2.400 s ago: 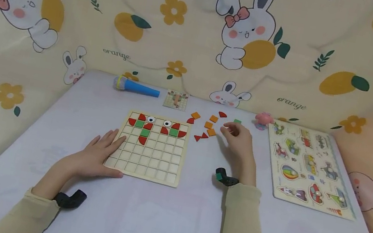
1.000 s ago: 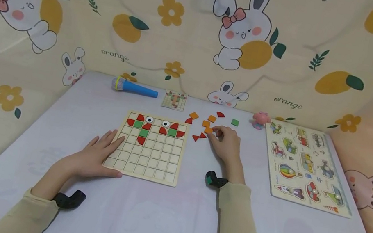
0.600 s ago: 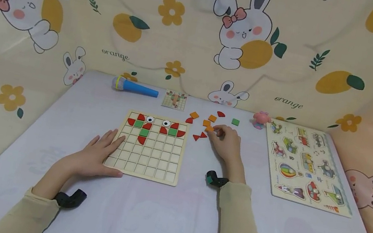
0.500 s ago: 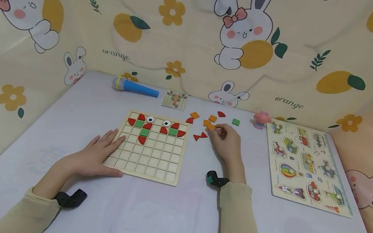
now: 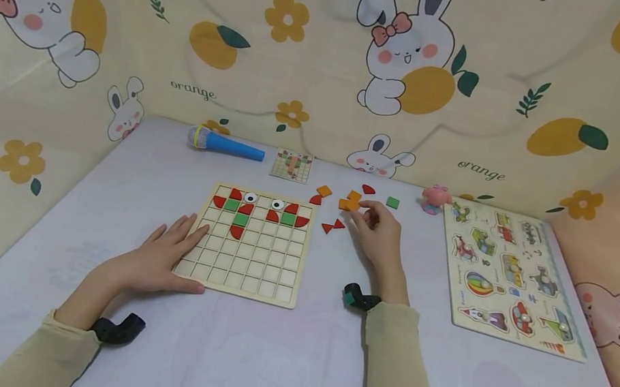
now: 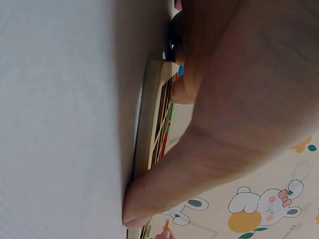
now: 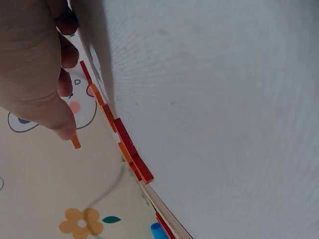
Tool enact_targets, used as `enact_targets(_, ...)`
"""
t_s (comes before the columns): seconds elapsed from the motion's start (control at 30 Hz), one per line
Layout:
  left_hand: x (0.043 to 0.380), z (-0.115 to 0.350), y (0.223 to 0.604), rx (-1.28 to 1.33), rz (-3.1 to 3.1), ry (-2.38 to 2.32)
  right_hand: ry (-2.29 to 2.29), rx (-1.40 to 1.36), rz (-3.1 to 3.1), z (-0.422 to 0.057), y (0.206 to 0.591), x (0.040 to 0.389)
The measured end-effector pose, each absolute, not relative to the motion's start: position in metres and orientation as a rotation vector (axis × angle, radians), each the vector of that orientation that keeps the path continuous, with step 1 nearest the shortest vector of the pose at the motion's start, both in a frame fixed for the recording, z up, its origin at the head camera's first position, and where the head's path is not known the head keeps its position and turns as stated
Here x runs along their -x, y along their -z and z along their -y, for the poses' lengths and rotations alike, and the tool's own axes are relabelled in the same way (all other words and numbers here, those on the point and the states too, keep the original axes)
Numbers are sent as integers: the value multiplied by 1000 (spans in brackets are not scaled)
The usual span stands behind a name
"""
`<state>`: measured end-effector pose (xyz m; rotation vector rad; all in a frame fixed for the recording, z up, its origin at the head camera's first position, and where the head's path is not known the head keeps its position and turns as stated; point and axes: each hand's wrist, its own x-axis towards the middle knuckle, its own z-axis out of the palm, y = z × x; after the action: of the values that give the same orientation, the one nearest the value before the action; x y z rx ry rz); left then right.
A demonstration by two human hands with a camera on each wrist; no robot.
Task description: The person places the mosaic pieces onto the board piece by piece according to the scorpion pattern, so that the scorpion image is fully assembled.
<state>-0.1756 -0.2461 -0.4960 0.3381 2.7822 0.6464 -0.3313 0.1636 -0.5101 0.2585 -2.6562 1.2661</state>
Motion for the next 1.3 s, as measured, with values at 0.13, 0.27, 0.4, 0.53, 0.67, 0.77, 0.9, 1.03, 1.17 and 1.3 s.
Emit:
enact_targets(0.13,176,247,497,-343,-2779,-643,-1264,-283,2667,-163,508,332)
enact_targets(0.27,177,247,497,-340,-2770,-638,-1301,-305,2675,-157,501,331)
enact_targets(0.4,176,246,495,-338,-2766,-648,-1372,-339,2680,-139,489,326)
enact_targets(0.53,176,246,494,-335,-2766,-651,-1379,-408,2722,-114,481,318)
enact_targets(0.67,176,246,494,-333,-2771,-650,-1378,-508,2758,-91,477,309)
enact_targets(0.77,176,246,494,-333,-2775,-643,-1384,-584,2766,-77,475,303)
enact_targets(0.9,176,246,494,-335,-2773,-639,-1389,-690,2775,-64,470,295)
enact_targets(1.03,178,246,493,-339,-2773,-640,-1416,-753,2798,-55,469,292)
enact_targets(1.17,177,245,492,-337,-2775,-638,-1397,-793,2824,-51,476,292)
enact_targets(1.3,176,245,492,-339,-2775,-641,-1360,-796,2843,-52,485,294)
